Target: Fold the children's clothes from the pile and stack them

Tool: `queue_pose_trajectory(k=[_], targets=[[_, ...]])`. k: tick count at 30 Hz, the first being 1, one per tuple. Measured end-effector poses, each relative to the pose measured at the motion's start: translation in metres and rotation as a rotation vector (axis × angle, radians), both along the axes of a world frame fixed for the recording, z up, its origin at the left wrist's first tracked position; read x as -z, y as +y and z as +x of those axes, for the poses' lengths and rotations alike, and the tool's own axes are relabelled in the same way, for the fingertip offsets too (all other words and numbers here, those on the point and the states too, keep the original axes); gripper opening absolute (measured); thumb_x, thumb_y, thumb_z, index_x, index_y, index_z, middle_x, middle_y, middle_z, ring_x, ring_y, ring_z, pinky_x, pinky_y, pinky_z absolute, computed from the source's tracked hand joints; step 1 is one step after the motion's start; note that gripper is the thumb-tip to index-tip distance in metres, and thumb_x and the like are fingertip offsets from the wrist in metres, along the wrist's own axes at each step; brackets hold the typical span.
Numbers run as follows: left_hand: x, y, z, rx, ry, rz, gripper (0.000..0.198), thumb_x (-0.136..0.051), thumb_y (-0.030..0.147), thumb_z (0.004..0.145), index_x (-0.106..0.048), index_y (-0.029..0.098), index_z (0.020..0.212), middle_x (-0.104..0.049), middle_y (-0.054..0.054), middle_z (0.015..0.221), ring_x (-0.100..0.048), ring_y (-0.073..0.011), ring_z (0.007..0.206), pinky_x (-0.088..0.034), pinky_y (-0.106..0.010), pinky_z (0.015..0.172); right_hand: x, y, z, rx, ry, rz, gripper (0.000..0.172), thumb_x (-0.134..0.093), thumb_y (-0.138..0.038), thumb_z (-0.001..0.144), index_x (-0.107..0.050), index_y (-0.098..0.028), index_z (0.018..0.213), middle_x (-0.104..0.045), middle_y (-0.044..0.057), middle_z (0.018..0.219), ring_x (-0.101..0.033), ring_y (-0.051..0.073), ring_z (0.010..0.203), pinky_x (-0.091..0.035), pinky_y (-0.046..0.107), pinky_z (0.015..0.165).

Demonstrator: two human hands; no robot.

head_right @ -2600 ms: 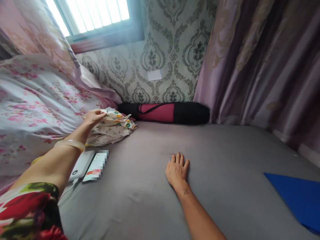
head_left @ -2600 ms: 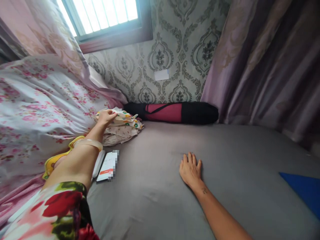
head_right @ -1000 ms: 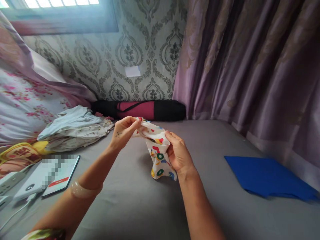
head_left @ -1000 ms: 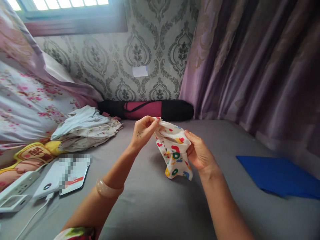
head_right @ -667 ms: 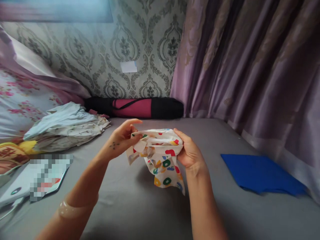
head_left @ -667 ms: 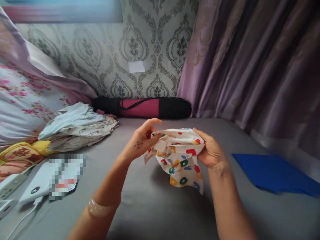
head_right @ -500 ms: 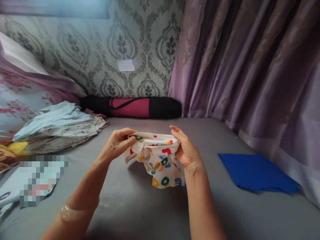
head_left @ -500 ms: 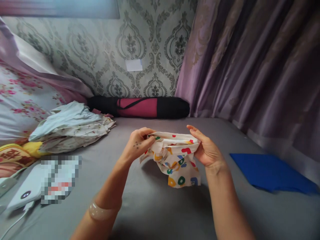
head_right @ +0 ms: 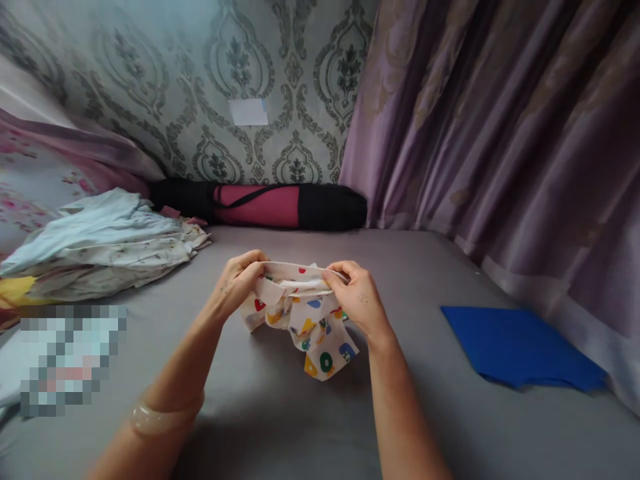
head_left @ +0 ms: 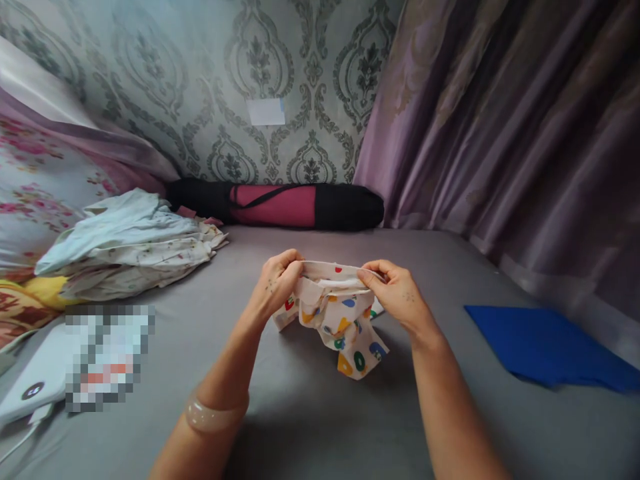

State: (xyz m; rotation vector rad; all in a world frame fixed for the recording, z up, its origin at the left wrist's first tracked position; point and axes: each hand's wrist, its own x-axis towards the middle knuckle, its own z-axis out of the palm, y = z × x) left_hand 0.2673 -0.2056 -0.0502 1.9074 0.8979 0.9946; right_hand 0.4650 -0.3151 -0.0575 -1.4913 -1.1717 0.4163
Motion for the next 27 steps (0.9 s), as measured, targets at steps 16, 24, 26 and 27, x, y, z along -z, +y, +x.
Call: queue_pose_trajectory(k=[16,24,26,27], targets=[[0.022,0.020,0.001,0.052,-0.220,-0.537,0.046,-0.065,0.060,0.070,-0.051,0.016,0.061,-0.046,0.005,0.046,-0.036,-0.0052,0.037,-0.024,-0.018,0.037,0.014,0.003,0.021,-0.369,0.435,-0.264,0.042,-0.078,-0.047,0.068,-0.070,-0.020,0.099,-0.072,0.005,0.098,-0.066,0.018,0.087,-0.051,0.026,0.076],[0.024,0.026,-0.012,0.209,-0.111,-0.428,0.049,-0.051,0.063,0.081,-0.060,0.015,0.073,-0.056,0.000,0.059,-0.049,-0.0101,0.050,-0.032,-0.020,0.042,0.019,0.013,0.018,-0.045,0.448,-0.037,0.040,-0.072,-0.056,0.069,-0.068,-0.021,0.088,-0.071,0.001,0.076,-0.063,0.015,0.062,-0.048,0.025,0.056],[0.024,0.027,-0.016,0.298,-0.093,-0.404,0.043,-0.058,0.057,0.080,-0.065,0.016,0.088,-0.065,-0.004,0.076,-0.058,-0.0141,0.065,-0.041,-0.021,0.051,0.019,0.013,0.023,0.045,0.433,0.032,0.041,-0.072,-0.057,0.069,-0.068,-0.022,0.089,-0.072,0.001,0.077,-0.064,0.016,0.063,-0.049,0.026,0.057],[0.023,0.027,-0.017,0.353,-0.093,-0.403,0.040,-0.063,0.052,0.078,-0.066,0.017,0.097,-0.067,-0.005,0.087,-0.061,-0.0160,0.075,-0.045,-0.023,0.057,0.019,0.013,0.025,0.074,0.416,0.052,0.042,-0.072,-0.058,0.069,-0.068,-0.022,0.089,-0.072,0.002,0.077,-0.064,0.017,0.063,-0.050,0.026,0.057]])
